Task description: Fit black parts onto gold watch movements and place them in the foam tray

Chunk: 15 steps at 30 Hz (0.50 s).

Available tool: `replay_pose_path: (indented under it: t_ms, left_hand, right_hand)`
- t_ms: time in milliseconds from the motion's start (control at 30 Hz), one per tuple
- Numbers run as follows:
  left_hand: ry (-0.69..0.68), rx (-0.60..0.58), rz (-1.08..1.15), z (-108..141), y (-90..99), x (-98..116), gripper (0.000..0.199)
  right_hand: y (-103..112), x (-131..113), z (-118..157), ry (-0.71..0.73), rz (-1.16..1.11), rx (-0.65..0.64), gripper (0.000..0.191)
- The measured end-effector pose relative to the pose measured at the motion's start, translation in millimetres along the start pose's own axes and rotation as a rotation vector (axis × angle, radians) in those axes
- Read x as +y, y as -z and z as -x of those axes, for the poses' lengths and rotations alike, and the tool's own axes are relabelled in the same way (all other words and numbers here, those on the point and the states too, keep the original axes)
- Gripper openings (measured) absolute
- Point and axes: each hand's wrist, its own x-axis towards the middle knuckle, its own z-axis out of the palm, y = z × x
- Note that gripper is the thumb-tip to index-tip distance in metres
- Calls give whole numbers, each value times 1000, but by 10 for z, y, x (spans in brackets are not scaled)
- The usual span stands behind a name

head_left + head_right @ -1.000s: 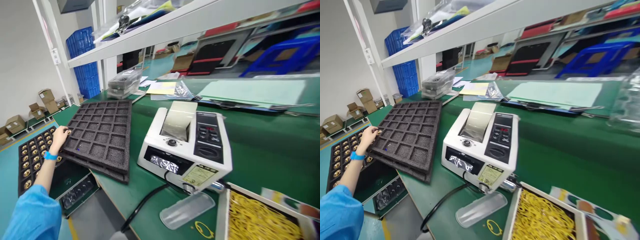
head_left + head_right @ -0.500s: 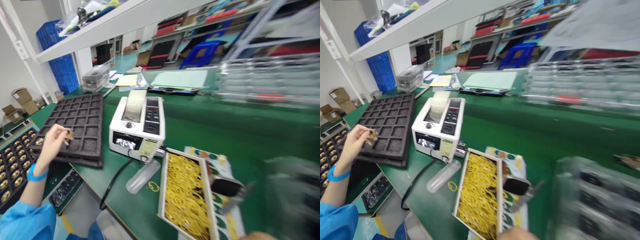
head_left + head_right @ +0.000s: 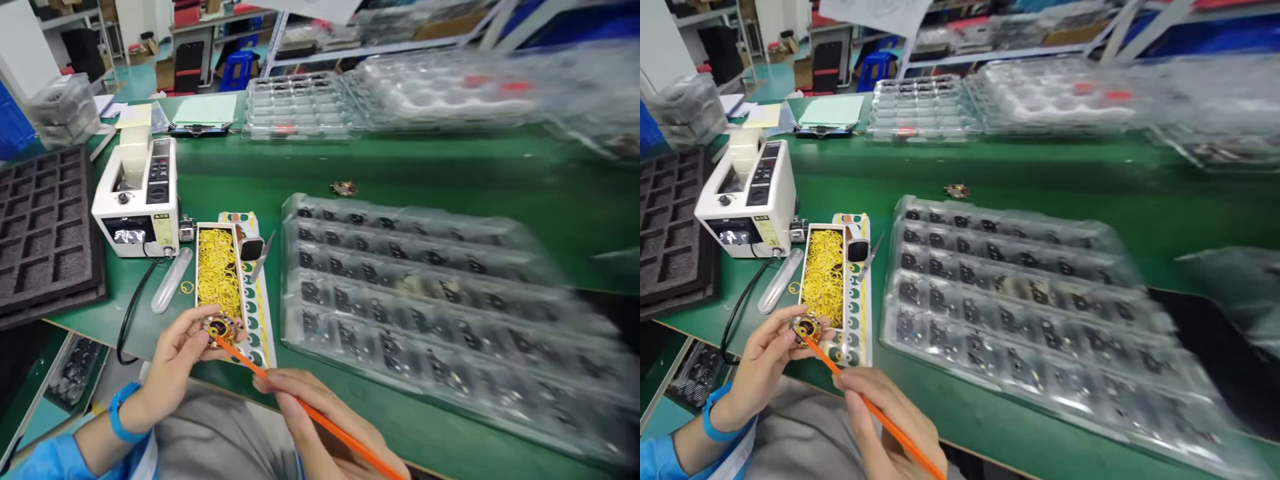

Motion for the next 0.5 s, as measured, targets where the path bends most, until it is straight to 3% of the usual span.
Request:
replay_pose_path:
  t_ms: [100,167,333,400,500]
  left_hand:
    - [-2,-26,-63,32,-1,7,26]
    - [31,-37,-84,37,-8,37,25]
    - [135,-8,-53,31,-59,64,26]
    - [143,17,-52,34,-82,35,27]
    - [126,35,-75,42,-116,-29,31]
  right_hand:
    - [30,91,4,58,-65,-38,19]
    - [89,150,-4,174,-56,-108,20]
    - [258,207,27,555,264,-298,27]
    - [282,195,50,566,315,-287,25]
    - [236,172,70,383,222,-146,20]
